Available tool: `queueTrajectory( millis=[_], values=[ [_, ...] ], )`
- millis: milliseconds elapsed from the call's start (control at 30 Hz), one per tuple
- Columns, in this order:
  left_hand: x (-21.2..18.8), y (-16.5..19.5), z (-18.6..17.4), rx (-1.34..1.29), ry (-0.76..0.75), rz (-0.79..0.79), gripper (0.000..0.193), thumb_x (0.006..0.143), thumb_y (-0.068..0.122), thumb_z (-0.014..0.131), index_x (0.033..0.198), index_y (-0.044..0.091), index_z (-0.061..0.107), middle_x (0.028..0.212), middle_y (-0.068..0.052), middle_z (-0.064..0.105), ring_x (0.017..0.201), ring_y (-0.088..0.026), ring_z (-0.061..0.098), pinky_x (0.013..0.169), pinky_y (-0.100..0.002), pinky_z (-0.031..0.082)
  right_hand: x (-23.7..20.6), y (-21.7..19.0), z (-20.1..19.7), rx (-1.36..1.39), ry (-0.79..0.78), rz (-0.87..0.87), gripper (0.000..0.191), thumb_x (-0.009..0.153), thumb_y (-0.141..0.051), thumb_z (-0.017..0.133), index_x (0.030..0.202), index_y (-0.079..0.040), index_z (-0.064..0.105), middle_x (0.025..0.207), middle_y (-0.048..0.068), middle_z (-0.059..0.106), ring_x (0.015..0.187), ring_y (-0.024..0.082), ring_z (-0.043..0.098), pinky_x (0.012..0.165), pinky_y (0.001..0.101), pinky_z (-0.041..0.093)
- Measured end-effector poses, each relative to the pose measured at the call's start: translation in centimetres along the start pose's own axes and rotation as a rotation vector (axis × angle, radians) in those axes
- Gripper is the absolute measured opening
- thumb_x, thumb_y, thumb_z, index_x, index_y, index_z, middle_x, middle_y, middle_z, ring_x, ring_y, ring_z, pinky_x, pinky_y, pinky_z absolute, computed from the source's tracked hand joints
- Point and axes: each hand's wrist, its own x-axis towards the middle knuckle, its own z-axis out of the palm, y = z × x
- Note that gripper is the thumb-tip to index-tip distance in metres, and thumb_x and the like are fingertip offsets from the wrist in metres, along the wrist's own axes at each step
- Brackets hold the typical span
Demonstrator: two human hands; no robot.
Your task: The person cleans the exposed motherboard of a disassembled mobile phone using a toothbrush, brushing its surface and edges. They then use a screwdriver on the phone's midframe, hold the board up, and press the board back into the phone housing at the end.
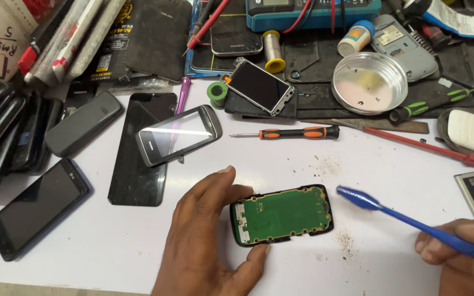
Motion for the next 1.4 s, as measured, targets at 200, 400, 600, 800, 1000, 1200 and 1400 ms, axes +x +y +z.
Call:
queueTrajectory(
  millis=[200,400,600,800,1000,1200,1400],
  values=[
    [0.0,0.5,-0.3,0.001,-0.011,-0.023,0.096,0.072,0.019,0.082,0.153,0.002,0.035,0.126,-0.014,0.07,0.134,-0.035,0.053,0.112,-0.051,0.038,1.4,-3.9,5.0,-0.557,0.145,0.091,0.034,0.104,-0.029,0.06,0.106,0.004,0.065,0.08,0.021,0.071,0.078,0.028,0.075,0.075,0.043,0.065],
    [0.1,0.8,-0.4,-0.027,0.006,0.005,0.095,0.075,0.019,0.081,0.155,0.003,0.034,0.125,-0.013,0.07,0.135,-0.036,0.052,0.114,-0.051,0.036,2.2,-5.1,6.7,-0.766,0.123,0.129,0.034,0.102,-0.032,0.063,0.098,0.001,0.07,0.081,0.018,0.075,0.073,0.024,0.079,0.074,0.0356,0.066],
    [-0.2,0.7,-0.5,-0.022,0.008,-0.019,0.094,0.076,0.02,0.083,0.155,0.003,0.034,0.126,-0.013,0.07,0.136,-0.034,0.055,0.114,-0.049,0.04,1.9,-5.1,6.2,-0.909,0.023,0.28,0.03,0.096,-0.03,0.067,0.096,-0.002,0.077,0.082,0.018,0.076,0.076,0.027,0.078,0.07,0.0392,0.067],
    [-0.2,0.5,-0.6,-0.007,0.025,0.034,0.094,0.075,0.019,0.082,0.154,0.002,0.033,0.125,-0.014,0.069,0.133,-0.036,0.056,0.113,-0.05,0.04,2.6,-5.9,6.7,-0.803,-0.06,0.35,0.032,0.099,-0.032,0.068,0.091,-0.002,0.077,0.082,0.016,0.073,0.076,0.027,0.08,0.076,0.0386,0.064],
    [-0.4,0.7,-0.9,-0.016,0.024,0.031,0.095,0.077,0.021,0.082,0.155,0.002,0.033,0.126,-0.015,0.069,0.13,-0.034,0.059,0.112,-0.049,0.042,2.5,-6.1,7.4,-0.807,0.043,0.108,0.037,0.102,-0.031,0.062,0.102,0.006,0.064,0.085,0.019,0.075,0.084,0.025,0.079,0.081,0.0371,0.065],
    [-0.6,1.1,-1.1,-0.005,0.042,0.022,0.09,0.082,0.027,0.081,0.154,0.001,0.034,0.125,-0.015,0.069,0.122,-0.033,0.062,0.107,-0.048,0.043,2.6,-5.0,5.3,-0.51,0.04,0.257,0.033,0.102,-0.023,0.058,0.1,0.008,0.069,0.084,0.025,0.068,0.073,0.031,0.072,0.069,0.0441,0.066],
    [-0.9,1.2,-0.9,0.019,0.133,-0.034,0.058,0.098,0.029,0.071,0.143,0.0,0.048,0.109,-0.011,0.076,0.112,-0.031,0.07,0.103,-0.045,0.049,0.0,-3.8,5.3,-0.265,0.217,0.113,0.026,0.113,-0.018,0.056,0.109,0.007,0.054,0.093,0.025,0.065,0.088,0.028,0.068,0.093,0.0442,0.059]
  ],
)
